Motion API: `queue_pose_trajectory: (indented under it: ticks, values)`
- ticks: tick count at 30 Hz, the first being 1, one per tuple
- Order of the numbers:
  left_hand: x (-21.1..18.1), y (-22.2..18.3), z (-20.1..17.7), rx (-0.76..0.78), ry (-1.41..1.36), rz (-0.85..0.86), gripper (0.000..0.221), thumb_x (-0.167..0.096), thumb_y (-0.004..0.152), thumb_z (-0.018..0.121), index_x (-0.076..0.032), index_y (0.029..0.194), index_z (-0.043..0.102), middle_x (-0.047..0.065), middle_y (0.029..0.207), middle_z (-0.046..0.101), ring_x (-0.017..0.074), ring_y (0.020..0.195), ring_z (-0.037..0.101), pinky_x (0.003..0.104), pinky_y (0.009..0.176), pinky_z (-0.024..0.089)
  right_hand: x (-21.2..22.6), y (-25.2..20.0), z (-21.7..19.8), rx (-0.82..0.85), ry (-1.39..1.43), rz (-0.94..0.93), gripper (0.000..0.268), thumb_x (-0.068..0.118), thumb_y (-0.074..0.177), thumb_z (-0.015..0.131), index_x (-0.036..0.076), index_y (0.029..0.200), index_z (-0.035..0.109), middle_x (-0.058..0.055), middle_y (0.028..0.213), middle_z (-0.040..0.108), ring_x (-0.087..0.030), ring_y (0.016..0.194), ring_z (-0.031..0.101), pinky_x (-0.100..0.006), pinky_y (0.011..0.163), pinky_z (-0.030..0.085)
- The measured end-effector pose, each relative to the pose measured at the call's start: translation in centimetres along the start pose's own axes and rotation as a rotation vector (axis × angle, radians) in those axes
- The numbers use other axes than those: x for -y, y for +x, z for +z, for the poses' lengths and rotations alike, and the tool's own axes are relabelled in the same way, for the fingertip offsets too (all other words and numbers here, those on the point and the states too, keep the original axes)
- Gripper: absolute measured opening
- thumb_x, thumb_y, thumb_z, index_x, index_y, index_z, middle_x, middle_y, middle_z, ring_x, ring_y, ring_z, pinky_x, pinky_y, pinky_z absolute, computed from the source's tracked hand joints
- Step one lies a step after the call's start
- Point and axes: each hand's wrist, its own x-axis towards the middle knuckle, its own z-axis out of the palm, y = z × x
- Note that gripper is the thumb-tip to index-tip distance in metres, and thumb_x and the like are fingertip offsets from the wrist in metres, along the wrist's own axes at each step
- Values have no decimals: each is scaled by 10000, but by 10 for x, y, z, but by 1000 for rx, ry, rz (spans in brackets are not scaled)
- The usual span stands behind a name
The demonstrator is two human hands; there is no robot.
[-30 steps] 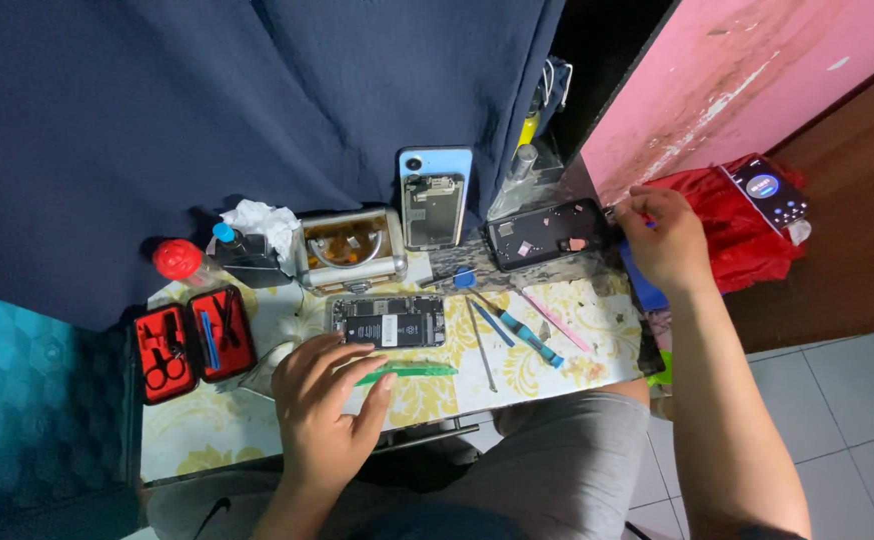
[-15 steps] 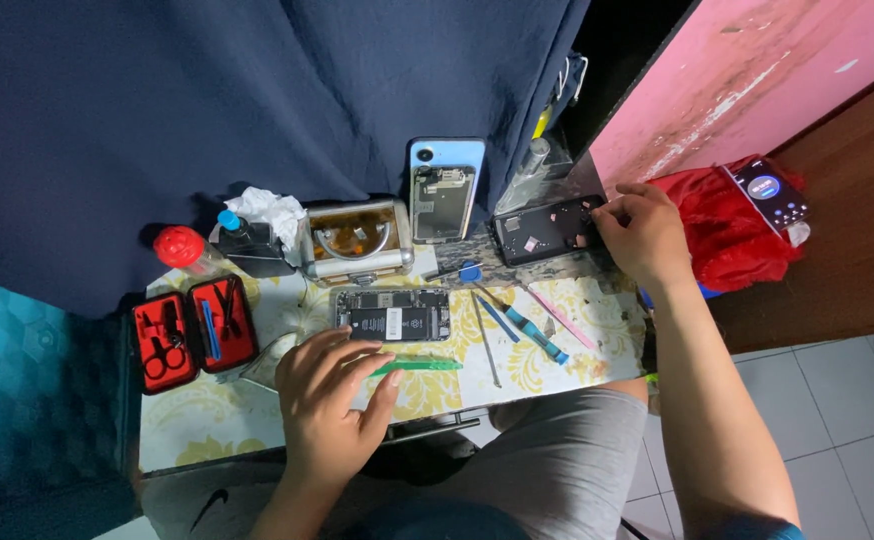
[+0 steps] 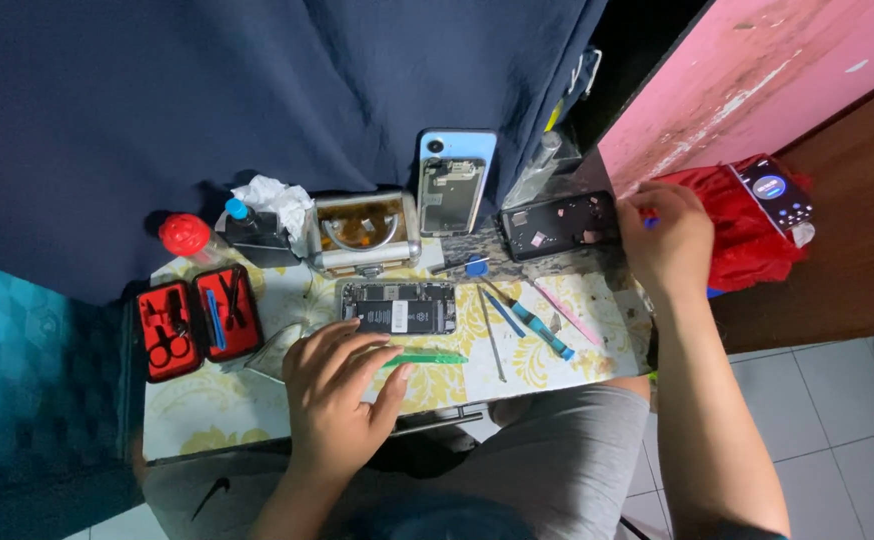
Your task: Cleaning and inspecting internal components of a smartphone during a repair process.
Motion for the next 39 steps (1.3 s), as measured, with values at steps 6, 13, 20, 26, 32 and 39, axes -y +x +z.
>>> queue_pose_trajectory:
  ticks: [6,13,20,26,32,39]
  values:
    - [-1,3,-4,-21,-14,6,236,-266,942,653,-93,783,676,20,993,713,296,1057,628,457,936,413,42,-60,-34,-165,59,-97,107,0,1063,751,-38,1162,740,-215,1146,727,-344,1025,690,-434,853,544]
    - [3,-4,-2,-83,-24,-78,232,-141,1005,525,-93,1080,739,25,1123,700,271,1129,605,450,1006,402,125,-138,-35,-142,135,-229,123,-48,974,599,12,1007,701,-171,1092,730,-334,1006,666,-417,925,472]
    - [30,-15,-51,-44,4,-142,362,-99,929,586,-49,1283,637,94,1206,690,297,1211,585,468,1060,423,171,-167,-4,140,209,-369,166,210,914,778,99,867,664,-64,857,627,-284,863,568,-411,749,394]
    - [58,-37,-75,242,264,-190,636,-236,858,595,-148,1481,503,45,1377,629,351,1430,386,625,1111,246,202,-154,12,166,139,-420,147,196,957,731,125,1084,750,-46,1131,728,-290,1036,629,-405,805,431]
    - [60,-38,-75,233,276,-121,631,-404,907,647,-157,1469,497,16,1378,666,338,1477,365,580,1152,205,211,-147,17,180,94,-466,174,161,966,718,125,1129,768,-32,1107,761,-281,976,625,-413,765,451]
    - [79,-42,-63,289,284,-128,775,-546,864,699,-197,1516,466,14,1294,684,333,1388,439,566,1132,220,166,-168,-1,203,100,-432,672,49,541,871,101,1196,731,-97,1147,721,-315,970,638,-436,824,502]
